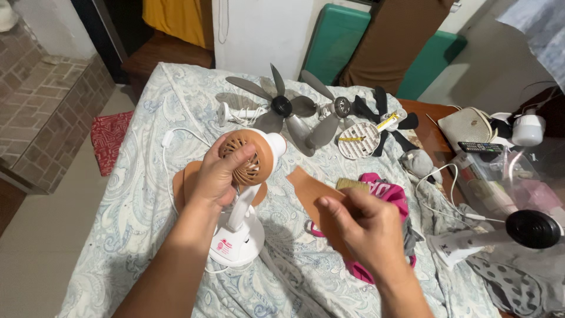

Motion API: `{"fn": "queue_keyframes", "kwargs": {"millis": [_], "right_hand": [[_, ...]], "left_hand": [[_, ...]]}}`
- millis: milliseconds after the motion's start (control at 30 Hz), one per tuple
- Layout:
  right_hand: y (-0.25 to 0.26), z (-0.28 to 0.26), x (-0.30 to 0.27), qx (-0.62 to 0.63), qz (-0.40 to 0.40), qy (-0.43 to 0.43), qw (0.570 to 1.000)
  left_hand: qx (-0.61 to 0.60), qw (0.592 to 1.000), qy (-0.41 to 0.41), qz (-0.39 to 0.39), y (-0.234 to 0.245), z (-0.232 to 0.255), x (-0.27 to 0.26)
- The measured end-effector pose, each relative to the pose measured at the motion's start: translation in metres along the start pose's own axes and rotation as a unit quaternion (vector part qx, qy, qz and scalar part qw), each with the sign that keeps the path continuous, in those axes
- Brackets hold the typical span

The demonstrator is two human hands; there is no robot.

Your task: The person assembles a small table fan by attaching four brown blades to the central hub, then wipes the fan with a cloth and brush. The person also handles a pink bag and a grey cloth during the process.

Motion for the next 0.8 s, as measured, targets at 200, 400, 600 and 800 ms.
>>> {"fn": "queue_keyframes", "kwargs": {"millis": [200, 400, 600, 800], "right_hand": [[0.027, -0.046, 0.035, -0.229, -0.055, 0.154, 0.960], [0.033, -0.056, 0.045, -0.241, -0.098, 0.263, 0.929], [0.030, -0.055, 0.053, -0.291, -0.135, 0.280, 0.905], [0.030, -0.050, 0.068, -0.290, -0.189, 0.280, 0.895]], "left_hand": [[0.022, 0.999, 0.014, -0.026, -0.008, -0.009, -0.007], [0.040, 0.998, 0.008, -0.043, -0.016, -0.016, -0.010], [0.067, 0.996, -0.001, -0.057, -0.025, -0.014, -0.011], [0.105, 0.993, 0.009, -0.047, -0.034, -0.015, -0.018]]}}
Point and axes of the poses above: each hand's wrist, its own x-axis towards the middle knuckle, its own y-axis out of the back of the hand, z = x × y, the point moved 4 cm from there along x, towards the middle knuckle, and after that the axes turned 11 degrees about y, right-handed, at the moved point
